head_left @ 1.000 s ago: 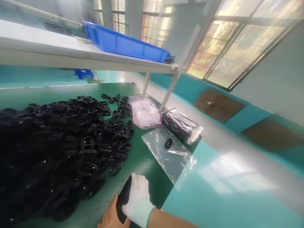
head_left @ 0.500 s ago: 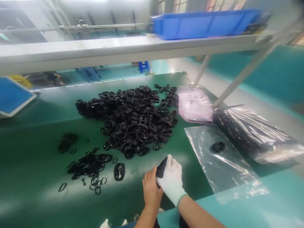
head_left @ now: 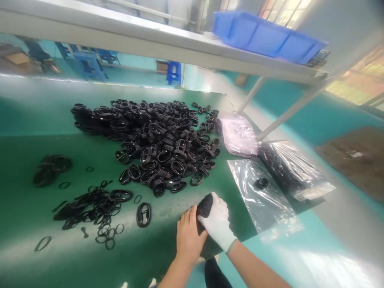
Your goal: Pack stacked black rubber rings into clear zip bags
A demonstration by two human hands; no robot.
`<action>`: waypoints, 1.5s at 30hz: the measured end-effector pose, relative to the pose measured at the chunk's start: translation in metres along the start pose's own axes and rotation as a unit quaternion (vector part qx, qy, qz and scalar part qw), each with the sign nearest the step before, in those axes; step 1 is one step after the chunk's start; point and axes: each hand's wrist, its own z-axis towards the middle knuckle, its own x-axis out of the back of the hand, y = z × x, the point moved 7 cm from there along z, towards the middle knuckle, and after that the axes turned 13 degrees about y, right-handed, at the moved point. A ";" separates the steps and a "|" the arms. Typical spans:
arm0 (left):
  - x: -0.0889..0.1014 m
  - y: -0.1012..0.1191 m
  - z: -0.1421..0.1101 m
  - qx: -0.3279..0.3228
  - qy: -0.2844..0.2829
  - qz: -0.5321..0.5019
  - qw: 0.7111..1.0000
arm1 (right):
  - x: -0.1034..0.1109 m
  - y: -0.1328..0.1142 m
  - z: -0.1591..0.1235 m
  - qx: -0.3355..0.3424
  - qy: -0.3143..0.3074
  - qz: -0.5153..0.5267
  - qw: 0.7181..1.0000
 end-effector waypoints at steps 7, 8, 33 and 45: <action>0.019 0.028 0.051 0.007 -0.038 -0.017 0.999 | 0.070 0.080 -0.005 -0.253 -0.071 0.250 0.932; 0.006 0.050 0.063 -0.026 -0.055 -0.016 0.998 | 0.082 0.099 -0.009 -0.277 -0.058 0.274 0.919; -0.134 0.242 0.078 -0.183 -0.029 0.216 0.959 | 0.098 0.317 0.125 -0.382 -0.119 0.626 0.670; -0.204 0.269 -0.029 -0.302 -0.166 0.143 0.928 | 0.155 0.328 0.103 -0.279 -0.186 0.738 0.586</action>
